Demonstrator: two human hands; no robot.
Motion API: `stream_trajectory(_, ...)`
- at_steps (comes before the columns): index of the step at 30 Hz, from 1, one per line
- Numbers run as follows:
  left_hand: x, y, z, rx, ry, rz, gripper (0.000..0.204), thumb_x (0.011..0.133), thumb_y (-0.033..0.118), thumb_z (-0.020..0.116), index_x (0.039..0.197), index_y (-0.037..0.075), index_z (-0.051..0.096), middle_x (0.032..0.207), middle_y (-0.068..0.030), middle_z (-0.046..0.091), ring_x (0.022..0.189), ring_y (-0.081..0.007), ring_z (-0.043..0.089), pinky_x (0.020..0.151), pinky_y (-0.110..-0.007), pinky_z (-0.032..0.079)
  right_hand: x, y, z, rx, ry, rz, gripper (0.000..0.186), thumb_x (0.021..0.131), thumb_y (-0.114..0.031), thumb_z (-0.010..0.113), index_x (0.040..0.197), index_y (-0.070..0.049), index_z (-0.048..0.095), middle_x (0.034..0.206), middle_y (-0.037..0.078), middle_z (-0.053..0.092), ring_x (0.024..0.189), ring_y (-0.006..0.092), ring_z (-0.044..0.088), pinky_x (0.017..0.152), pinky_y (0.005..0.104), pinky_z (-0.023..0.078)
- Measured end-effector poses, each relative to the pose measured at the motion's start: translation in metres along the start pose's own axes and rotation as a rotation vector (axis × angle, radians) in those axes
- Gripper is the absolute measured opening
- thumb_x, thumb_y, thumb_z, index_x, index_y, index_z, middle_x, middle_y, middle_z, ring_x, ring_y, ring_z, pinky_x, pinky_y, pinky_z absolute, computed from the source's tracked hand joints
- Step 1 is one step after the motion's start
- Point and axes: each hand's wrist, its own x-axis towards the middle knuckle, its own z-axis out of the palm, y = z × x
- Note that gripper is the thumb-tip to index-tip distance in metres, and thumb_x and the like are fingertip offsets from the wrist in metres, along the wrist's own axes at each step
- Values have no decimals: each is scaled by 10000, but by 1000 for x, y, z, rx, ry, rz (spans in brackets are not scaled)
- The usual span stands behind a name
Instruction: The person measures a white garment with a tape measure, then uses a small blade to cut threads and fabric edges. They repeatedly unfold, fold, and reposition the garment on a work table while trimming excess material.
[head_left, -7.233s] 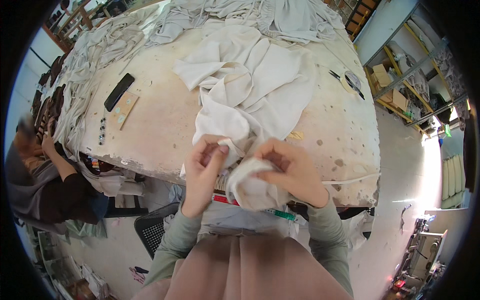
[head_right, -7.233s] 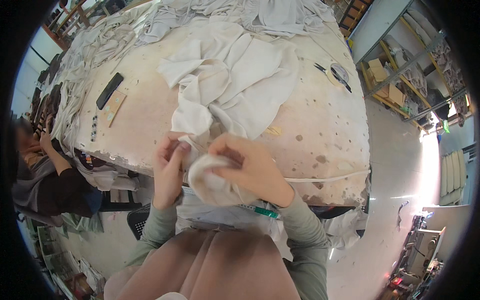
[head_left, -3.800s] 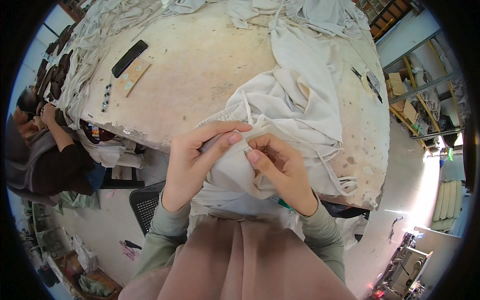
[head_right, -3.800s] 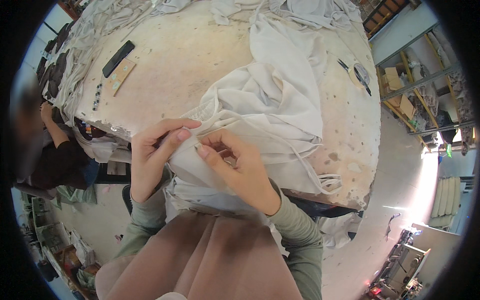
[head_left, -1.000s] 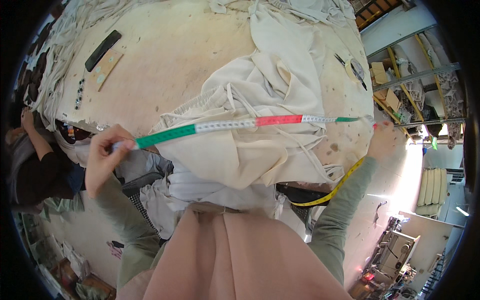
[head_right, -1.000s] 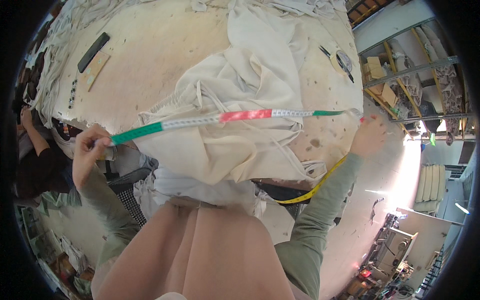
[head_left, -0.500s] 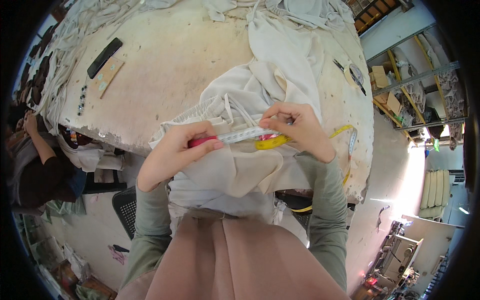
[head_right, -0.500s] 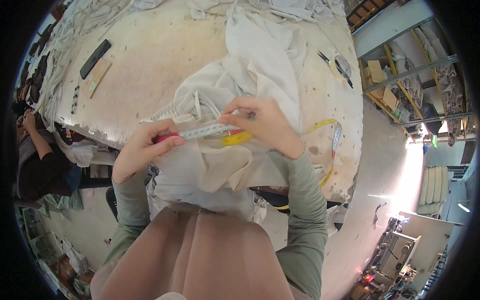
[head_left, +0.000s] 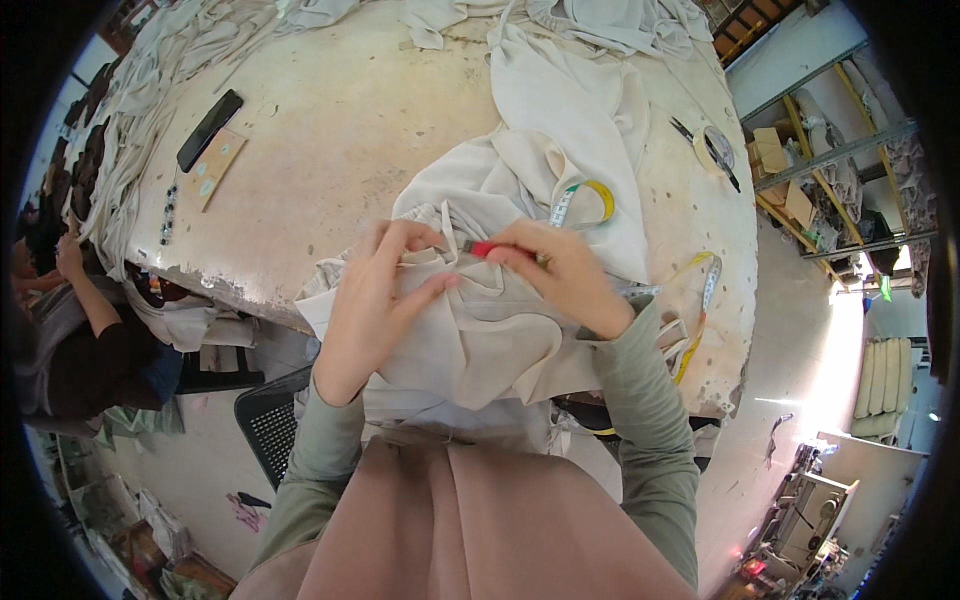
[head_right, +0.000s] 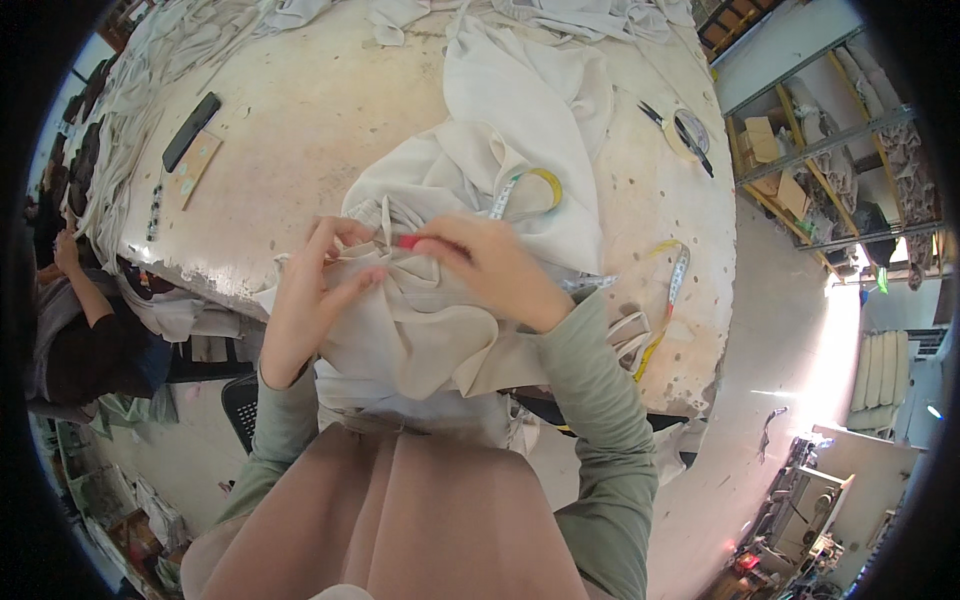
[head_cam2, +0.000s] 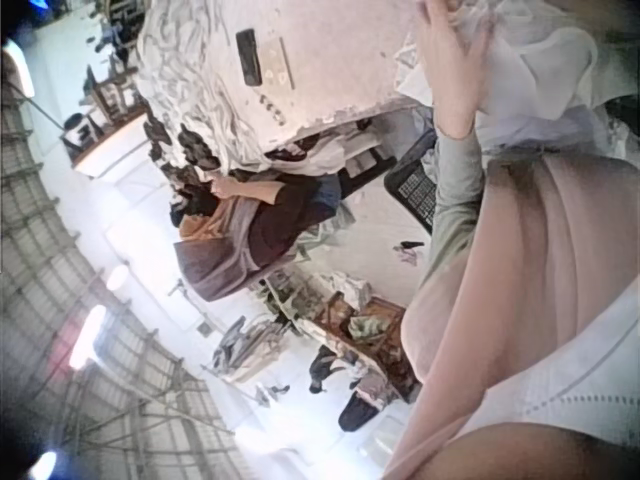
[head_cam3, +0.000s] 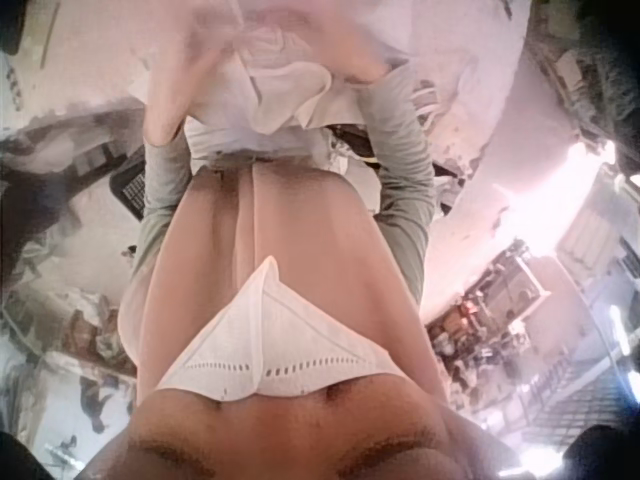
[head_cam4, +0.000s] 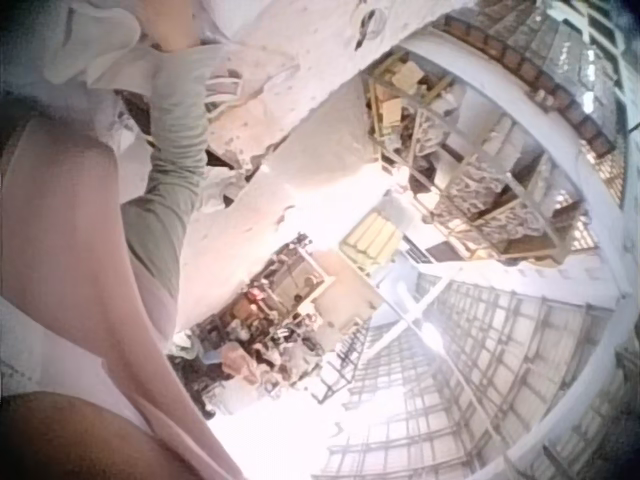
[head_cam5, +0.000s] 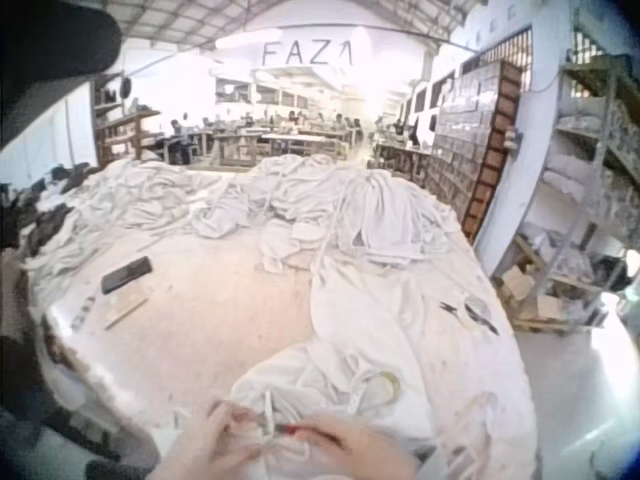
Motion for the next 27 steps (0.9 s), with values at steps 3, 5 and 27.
stream_trajectory(3, -5, -8, -5, 132, -146, -101, 218, 778, 171, 709, 899, 32, 592, 821, -99, 623, 920, -301, 534, 745, -362, 427, -1, -1, -10, -30, 105, 3, 145, 874, -86, 609, 988, -5, 649, 817, 68, 620, 712, 139, 532, 661, 264, 430)
stream_trajectory(5, -6, -14, -7, 153, -210, -32, 228, 783, 150, 708, 925, 29, 576, 809, -95, 622, 875, -259, 556, 722, -329, 432, -2, -4, -13, 115, -43, -26, 135, 869, -70, 614, 983, -9, 654, 811, 57, 630, 701, 138, 530, 661, 264, 428)
stream_trajectory(27, -4, -7, -11, -352, -348, -397, 191, 868, 141, 654, 988, 15, 577, 681, -18, 627, 623, -15, 482, 535, -195, 376, -7, -6, 12, 84, -72, -32, 140, 804, -51, 674, 943, -34, 664, 845, 60, 668, 764, 127, 641, 699, 242, 506)
